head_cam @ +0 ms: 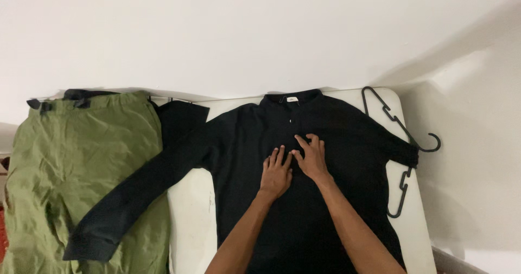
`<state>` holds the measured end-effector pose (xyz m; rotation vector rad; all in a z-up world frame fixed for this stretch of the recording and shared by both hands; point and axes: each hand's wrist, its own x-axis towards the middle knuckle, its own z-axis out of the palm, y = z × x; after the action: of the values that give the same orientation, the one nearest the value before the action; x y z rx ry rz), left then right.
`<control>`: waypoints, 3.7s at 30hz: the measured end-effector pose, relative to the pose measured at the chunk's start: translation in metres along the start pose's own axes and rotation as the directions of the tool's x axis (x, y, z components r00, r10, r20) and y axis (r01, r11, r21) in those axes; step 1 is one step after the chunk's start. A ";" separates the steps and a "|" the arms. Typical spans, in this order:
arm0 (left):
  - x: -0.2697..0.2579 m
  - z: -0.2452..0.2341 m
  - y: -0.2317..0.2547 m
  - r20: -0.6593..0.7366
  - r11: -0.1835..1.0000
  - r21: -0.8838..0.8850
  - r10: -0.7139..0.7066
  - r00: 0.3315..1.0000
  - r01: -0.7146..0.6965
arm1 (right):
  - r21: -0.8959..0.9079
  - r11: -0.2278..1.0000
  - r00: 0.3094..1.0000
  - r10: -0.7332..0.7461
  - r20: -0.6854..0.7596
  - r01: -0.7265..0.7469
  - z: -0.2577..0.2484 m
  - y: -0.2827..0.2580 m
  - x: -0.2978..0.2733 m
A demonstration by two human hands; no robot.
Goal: The person buttons a shirt by hand, places it onto a hanger, and hangs it in a closet. They then repeat the process with a second shirt, buttoning it and hanging it in the same closet.
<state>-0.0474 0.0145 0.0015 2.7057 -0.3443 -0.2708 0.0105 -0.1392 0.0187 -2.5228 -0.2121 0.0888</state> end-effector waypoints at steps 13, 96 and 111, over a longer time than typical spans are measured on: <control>-0.062 0.008 -0.014 -0.057 0.995 -0.035 -0.095 0.994 0.093 | 0.105 0.994 0.994 0.048 -0.096 -0.037 0.014 0.014 -0.021; 0.002 -0.004 -0.036 -0.017 0.990 0.006 -0.138 0.990 0.138 | -0.077 0.996 0.792 -0.019 -0.610 -0.035 -0.229 0.153 0.036; 0.028 -0.087 0.017 -0.642 0.954 -0.270 -0.080 0.762 -0.128 | -0.300 0.816 0.784 -0.567 -0.252 0.494 -0.201 -0.001 0.058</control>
<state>-0.0035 0.0227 0.0830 2.2996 -0.1118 0.5828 0.0896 -0.2417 0.1830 -2.5358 -0.8310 -0.6175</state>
